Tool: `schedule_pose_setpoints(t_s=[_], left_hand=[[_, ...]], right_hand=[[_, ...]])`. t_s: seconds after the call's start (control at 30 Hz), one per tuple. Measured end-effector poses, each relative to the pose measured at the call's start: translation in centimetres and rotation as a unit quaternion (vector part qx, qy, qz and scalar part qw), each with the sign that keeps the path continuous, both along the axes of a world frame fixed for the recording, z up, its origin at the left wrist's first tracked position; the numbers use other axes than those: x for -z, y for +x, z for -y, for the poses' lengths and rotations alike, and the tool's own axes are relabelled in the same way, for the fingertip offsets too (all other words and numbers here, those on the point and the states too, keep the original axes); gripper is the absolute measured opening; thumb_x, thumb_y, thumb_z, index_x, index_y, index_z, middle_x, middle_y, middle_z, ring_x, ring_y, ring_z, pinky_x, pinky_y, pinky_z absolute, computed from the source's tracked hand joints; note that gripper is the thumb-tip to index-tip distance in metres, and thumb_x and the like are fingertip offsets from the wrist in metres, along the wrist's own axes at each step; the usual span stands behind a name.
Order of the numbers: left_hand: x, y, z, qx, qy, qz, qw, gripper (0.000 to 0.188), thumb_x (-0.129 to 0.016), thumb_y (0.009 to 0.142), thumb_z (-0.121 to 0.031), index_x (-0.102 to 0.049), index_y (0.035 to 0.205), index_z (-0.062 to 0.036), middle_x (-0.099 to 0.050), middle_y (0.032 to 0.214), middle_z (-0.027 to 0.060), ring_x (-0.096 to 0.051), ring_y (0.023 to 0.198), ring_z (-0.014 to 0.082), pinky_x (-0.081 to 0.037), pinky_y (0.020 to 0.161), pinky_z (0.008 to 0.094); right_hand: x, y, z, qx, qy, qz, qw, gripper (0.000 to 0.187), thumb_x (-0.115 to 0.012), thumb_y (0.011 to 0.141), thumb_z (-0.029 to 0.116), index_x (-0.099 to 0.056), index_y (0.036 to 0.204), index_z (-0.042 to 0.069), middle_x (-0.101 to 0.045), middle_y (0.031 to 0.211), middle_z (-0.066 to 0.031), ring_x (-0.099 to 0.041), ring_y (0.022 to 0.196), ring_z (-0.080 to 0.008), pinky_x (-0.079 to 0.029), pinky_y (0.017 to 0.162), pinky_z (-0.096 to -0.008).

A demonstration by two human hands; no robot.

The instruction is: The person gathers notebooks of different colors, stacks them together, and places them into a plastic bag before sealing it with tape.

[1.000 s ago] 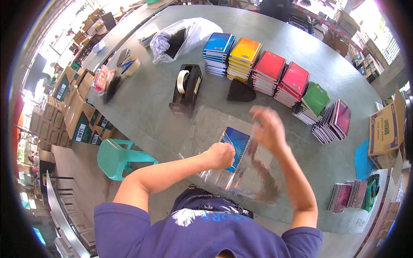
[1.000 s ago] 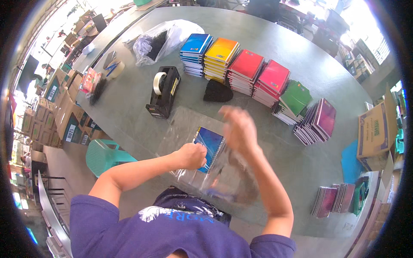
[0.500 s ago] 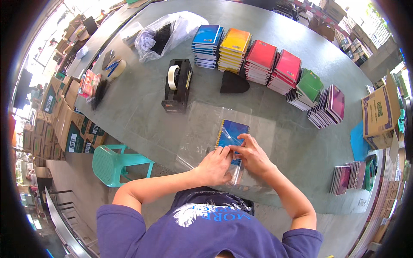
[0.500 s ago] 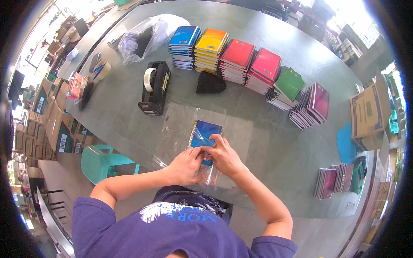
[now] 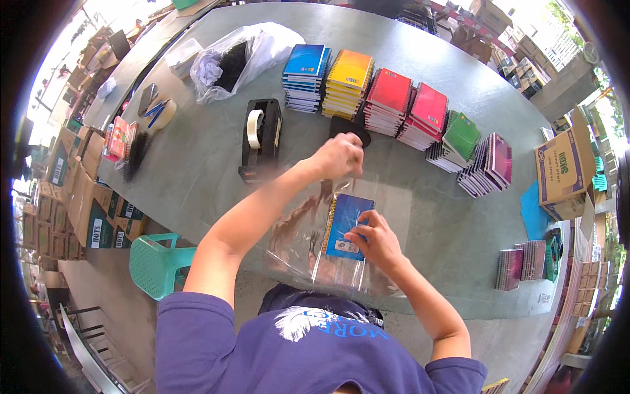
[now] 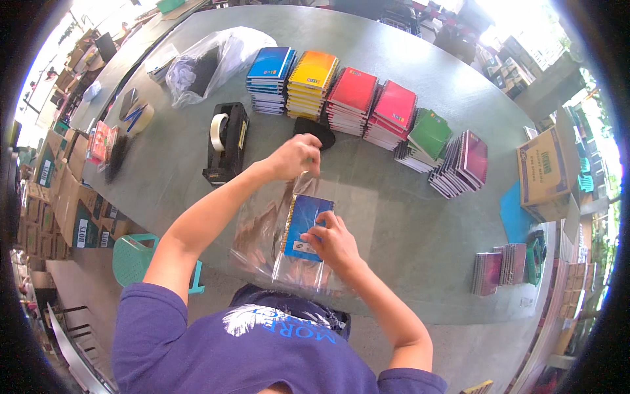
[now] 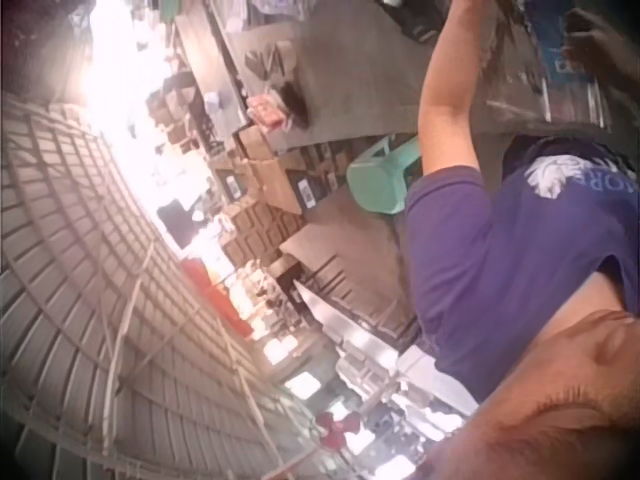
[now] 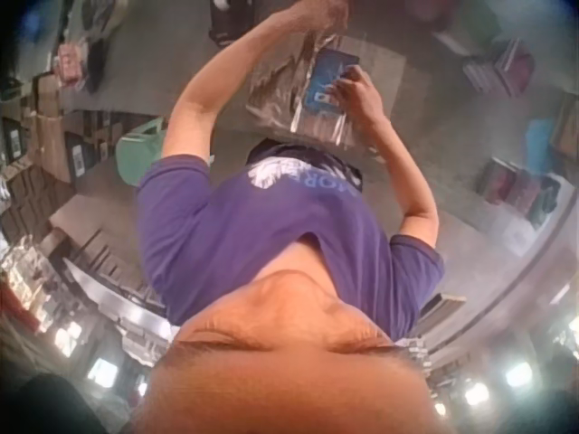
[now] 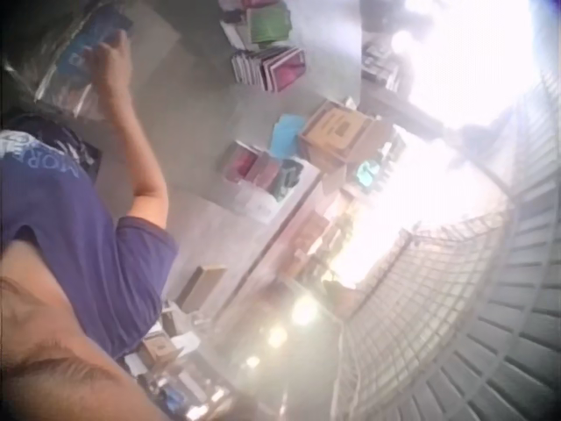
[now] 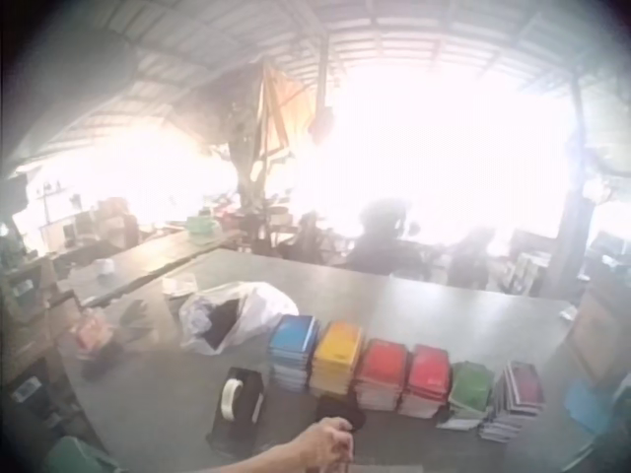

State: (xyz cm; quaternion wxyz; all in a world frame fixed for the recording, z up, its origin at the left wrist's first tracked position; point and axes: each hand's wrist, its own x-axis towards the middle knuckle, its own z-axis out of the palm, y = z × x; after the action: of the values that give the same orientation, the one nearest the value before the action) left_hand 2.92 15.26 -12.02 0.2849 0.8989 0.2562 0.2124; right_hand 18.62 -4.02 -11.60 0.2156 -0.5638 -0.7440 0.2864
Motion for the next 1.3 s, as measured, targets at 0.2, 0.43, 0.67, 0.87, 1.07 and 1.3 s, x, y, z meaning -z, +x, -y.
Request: schedule_pose_setpoints(t_s=[0.2,0.43,0.67,0.87,1.07,1.3], left_hand=[[-2.3,-12.5,0.5,-0.423,0.135,0.210,0.871,0.011,-0.064,0.080,-0.013,-0.064,0.087,-0.0037,-0.063,0.084,0.0113,-0.060,0.081,0.0272,-0.046,0.076,0.0352],[4.9,-20.2,6.4,-0.339,-0.330,0.436,0.766,0.022,-0.065,0.085,-0.018,-0.060,0.101,-0.0036,-0.054,0.092,-0.0001,-0.053,0.080,0.0100,-0.046,0.063,0.0245],[6.1,-15.8,8.2,-0.441,-0.119,0.249,0.854,0.032,-0.075,0.068,0.000,-0.064,0.098,-0.0064,-0.045,0.102,0.0059,-0.053,0.088,0.0161,-0.050,0.073,0.0292],[6.2,-16.9,10.1,-0.536,0.117,0.154,0.822,0.030,-0.078,0.066,-0.008,-0.064,0.093,-0.0061,-0.049,0.091,0.0087,-0.048,0.089,0.0246,-0.042,0.075,0.0349],[3.7,-16.7,7.3,-0.501,-0.254,0.376,0.737,0.027,-0.076,0.074,-0.023,-0.067,0.094,-0.0066,-0.055,0.097,0.0062,-0.050,0.095,0.0182,-0.043,0.069,0.0313],[0.9,-14.0,6.0,-0.607,0.085,0.122,0.781,0.020,-0.073,0.076,-0.019,-0.066,0.078,-0.0002,-0.063,0.077,0.0075,-0.058,0.069,0.0190,-0.046,0.065,0.0325]], right_hand=[[0.7,-0.2,1.3,0.090,0.097,0.147,0.980,0.024,-0.070,0.072,0.036,-0.069,0.094,0.026,-0.047,0.112,-0.0072,-0.044,0.103,-0.0286,-0.040,0.084,-0.0411],[-0.6,-0.2,0.4,0.129,-0.140,0.011,0.982,0.048,-0.073,0.072,0.037,-0.059,0.117,0.027,-0.034,0.132,-0.0198,-0.053,0.104,-0.0386,-0.047,0.089,-0.0443],[0.9,1.2,-0.3,0.118,-0.138,-0.051,0.982,0.056,-0.080,0.068,0.028,-0.058,0.119,0.025,-0.031,0.133,-0.0206,-0.058,0.093,-0.0297,-0.052,0.082,-0.0364],[1.7,1.1,-1.0,0.100,-0.154,-0.112,0.976,0.056,-0.082,0.066,0.025,-0.060,0.117,0.022,-0.027,0.131,-0.0147,-0.059,0.088,-0.0227,-0.053,0.079,-0.0322],[3.1,1.5,-0.8,0.103,-0.165,-0.222,0.955,0.056,-0.083,0.064,0.013,-0.060,0.115,0.019,-0.026,0.130,-0.0115,-0.057,0.091,-0.0212,-0.055,0.076,-0.0300],[4.0,1.1,-1.2,0.097,-0.178,-0.264,0.943,0.057,-0.082,0.064,0.008,-0.059,0.115,0.016,-0.024,0.132,-0.0114,-0.056,0.101,-0.0265,-0.055,0.082,-0.0342]])
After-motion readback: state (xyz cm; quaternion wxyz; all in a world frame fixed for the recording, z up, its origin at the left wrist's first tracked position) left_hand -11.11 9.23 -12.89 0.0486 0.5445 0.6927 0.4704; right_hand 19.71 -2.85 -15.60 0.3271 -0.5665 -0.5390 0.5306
